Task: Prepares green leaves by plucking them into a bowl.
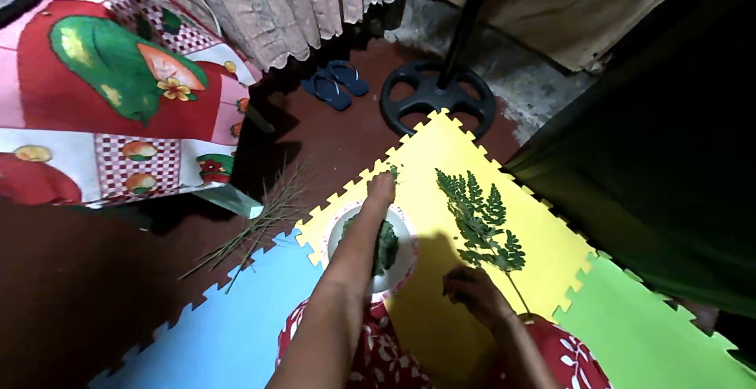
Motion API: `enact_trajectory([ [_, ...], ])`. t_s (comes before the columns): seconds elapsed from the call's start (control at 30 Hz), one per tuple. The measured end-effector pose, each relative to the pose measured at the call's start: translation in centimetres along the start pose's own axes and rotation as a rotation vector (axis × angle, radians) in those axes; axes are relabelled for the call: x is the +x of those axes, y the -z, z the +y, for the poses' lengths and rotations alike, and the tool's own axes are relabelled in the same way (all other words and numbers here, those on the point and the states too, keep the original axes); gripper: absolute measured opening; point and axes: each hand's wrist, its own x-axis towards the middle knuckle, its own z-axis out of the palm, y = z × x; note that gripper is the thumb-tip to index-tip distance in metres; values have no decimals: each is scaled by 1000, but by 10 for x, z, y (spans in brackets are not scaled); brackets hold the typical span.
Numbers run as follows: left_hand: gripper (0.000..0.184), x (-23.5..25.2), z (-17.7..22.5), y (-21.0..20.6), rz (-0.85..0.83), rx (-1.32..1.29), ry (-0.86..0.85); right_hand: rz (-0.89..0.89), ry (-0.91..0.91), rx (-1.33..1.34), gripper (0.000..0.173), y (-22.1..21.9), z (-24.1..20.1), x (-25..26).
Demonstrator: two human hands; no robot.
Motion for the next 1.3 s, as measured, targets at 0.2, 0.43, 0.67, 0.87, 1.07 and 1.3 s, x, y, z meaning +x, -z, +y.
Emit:
enact_trajectory([
  [0.2, 25, -1, -4, -6, 129, 103, -46, 19, -11, 40, 9, -5, -5, 16],
  [0.43, 30, -49, -21, 28, 248, -32, -127, 1, 68, 226, 18, -51, -35, 40],
  [0.67, 46, -154, -46, 30, 39, -397, -441, 7, -38, 438, 17, -105, -47, 57],
  [0.87, 38, -185, -50, 8, 158, -352, -355, -7, -95, 365, 35, -136, -44, 58],
  [1.07, 24, -181, -60, 2, 301, -657, -201, -229, 1, 106, 45, -124, -54, 48],
  [1.3, 18, -173, -64, 1, 227, -1045, -31, -147, 185, -216, 62, -120, -49, 56],
])
